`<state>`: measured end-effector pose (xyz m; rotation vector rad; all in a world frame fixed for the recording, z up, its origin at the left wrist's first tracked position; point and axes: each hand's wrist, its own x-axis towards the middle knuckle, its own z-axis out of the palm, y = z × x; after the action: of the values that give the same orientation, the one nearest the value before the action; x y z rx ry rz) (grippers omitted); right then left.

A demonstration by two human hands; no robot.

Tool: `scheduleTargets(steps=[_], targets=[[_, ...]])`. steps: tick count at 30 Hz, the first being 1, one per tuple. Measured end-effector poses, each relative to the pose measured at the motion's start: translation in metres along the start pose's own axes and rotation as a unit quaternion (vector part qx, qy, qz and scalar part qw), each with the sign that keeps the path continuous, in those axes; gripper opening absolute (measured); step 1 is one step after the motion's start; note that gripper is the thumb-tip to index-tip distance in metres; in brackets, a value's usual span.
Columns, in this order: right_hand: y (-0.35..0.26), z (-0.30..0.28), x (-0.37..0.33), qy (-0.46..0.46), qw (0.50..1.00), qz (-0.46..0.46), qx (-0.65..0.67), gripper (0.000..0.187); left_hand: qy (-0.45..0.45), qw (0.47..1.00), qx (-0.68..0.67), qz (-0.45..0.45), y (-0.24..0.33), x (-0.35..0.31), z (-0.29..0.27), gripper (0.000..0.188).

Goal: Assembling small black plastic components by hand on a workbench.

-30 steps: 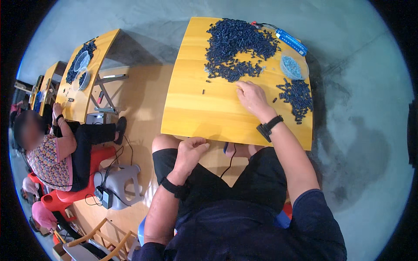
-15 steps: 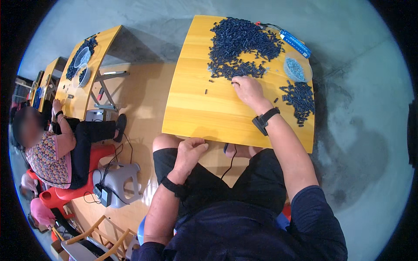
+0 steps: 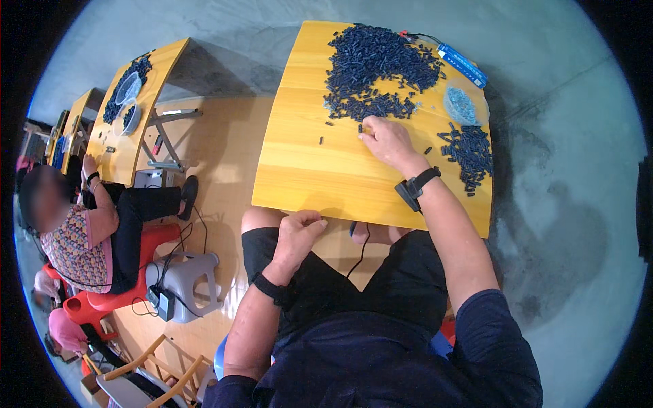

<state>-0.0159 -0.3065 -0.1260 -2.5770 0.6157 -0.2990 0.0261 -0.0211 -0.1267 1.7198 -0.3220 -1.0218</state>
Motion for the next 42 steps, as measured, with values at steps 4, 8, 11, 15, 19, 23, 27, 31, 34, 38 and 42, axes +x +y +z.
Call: scheduleTargets(steps=[4, 8, 11, 15, 19, 23, 27, 31, 34, 38, 42], targets=[[-0.005, -0.001, 0.004, 0.006, 1.0, -0.018, -0.022, 0.022, 0.002, 1.0, 0.008, 0.016, -0.003, 0.002, -0.001, 0.022], [-0.004, 0.005, 0.009, 0.01, 0.998, -0.026, -0.053, 0.022, 0.001, 1.0, 0.002, 0.004, -0.002, 0.002, -0.001, 0.031], [-0.001, 0.009, 0.009, 0.017, 0.997, -0.02, -0.076, 0.021, 0.002, 1.0, -0.003, 0.006, -0.001, 0.001, -0.001, 0.03], [-0.001, 0.011, 0.008, 0.001, 0.995, -0.006, -0.102, 0.022, 0.009, 0.999, -0.05, 0.018, -0.005, 0.0, 0.0, 0.028], [-0.02, 0.008, -0.015, -0.011, 0.984, 0.063, 0.163, 0.017, 0.054, 0.997, -0.056, 0.014, 0.024, -0.01, 0.004, 0.027], [-0.06, 0.0, -0.052, -0.058, 0.833, 0.089, 0.542, 0.01, 0.081, 0.991, -0.103, 0.028, 0.049, -0.014, 0.011, 0.027], [-0.094, -0.016, -0.084, -0.107, 0.764, 0.078, 0.631, 0.008, 0.084, 0.977, -0.158, 0.112, 0.072, -0.024, 0.022, 0.028], [-0.112, -0.028, -0.103, -0.117, 0.782, 0.042, 0.61, 0.007, 0.053, 0.963, -0.245, 0.097, 0.08, -0.039, 0.028, 0.023], [-0.119, -0.038, -0.113, -0.101, 0.793, 0.037, 0.599, 0.007, 0.029, 0.967, -0.236, 0.089, 0.082, -0.047, 0.027, 0.016], [-0.124, -0.044, -0.123, -0.093, 0.795, 0.035, 0.598, 0.008, 0.011, 0.955, -0.274, 0.114, 0.078, -0.054, 0.028, 0.012], [-0.128, -0.052, -0.129, -0.116, 0.777, 0.054, 0.617, 0.008, 0.007, 0.951, -0.275, 0.144, 0.077, -0.061, 0.027, 0.013]])
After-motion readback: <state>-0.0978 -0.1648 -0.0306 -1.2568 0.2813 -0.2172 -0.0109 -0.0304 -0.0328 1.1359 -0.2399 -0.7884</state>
